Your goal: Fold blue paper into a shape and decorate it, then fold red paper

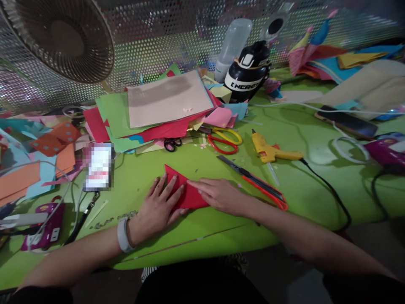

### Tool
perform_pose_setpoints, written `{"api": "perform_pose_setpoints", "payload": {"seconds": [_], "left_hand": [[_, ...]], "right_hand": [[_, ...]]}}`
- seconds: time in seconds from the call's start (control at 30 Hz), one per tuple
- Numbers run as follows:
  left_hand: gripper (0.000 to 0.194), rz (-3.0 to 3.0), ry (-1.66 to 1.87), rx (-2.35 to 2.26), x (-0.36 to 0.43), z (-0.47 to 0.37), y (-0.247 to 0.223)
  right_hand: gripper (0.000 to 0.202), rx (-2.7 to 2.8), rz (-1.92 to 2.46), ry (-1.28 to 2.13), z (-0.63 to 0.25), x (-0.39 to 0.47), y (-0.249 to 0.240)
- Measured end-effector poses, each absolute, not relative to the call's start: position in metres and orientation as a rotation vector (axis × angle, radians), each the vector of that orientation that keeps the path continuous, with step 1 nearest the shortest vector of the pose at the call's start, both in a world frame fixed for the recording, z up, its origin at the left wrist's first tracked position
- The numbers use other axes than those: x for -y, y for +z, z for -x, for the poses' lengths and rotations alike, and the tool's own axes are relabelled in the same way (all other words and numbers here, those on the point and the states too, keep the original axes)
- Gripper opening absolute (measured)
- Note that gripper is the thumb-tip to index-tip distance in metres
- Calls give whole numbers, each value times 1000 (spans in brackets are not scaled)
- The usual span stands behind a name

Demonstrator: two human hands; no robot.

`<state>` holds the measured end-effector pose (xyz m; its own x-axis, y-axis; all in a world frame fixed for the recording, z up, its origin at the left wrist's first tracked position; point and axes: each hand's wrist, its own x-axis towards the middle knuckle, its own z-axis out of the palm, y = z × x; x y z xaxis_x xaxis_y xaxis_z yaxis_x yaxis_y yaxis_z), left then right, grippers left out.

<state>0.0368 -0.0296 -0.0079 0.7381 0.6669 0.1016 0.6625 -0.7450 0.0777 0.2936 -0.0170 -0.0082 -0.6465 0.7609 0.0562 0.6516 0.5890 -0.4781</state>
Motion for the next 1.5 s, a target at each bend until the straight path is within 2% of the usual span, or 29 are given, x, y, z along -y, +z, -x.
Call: {"api": "perform_pose_setpoints", "payload": {"seconds": [1.2,1.5], "left_hand": [[60,-3013,239,-1172,27,-40,-10],[57,-3014,242,-1190,28,-42,-6]], "right_hand": [[51,2707,1192,464,-291,17,-7],[52,2639,1195,554,-293,16,-11]]}}
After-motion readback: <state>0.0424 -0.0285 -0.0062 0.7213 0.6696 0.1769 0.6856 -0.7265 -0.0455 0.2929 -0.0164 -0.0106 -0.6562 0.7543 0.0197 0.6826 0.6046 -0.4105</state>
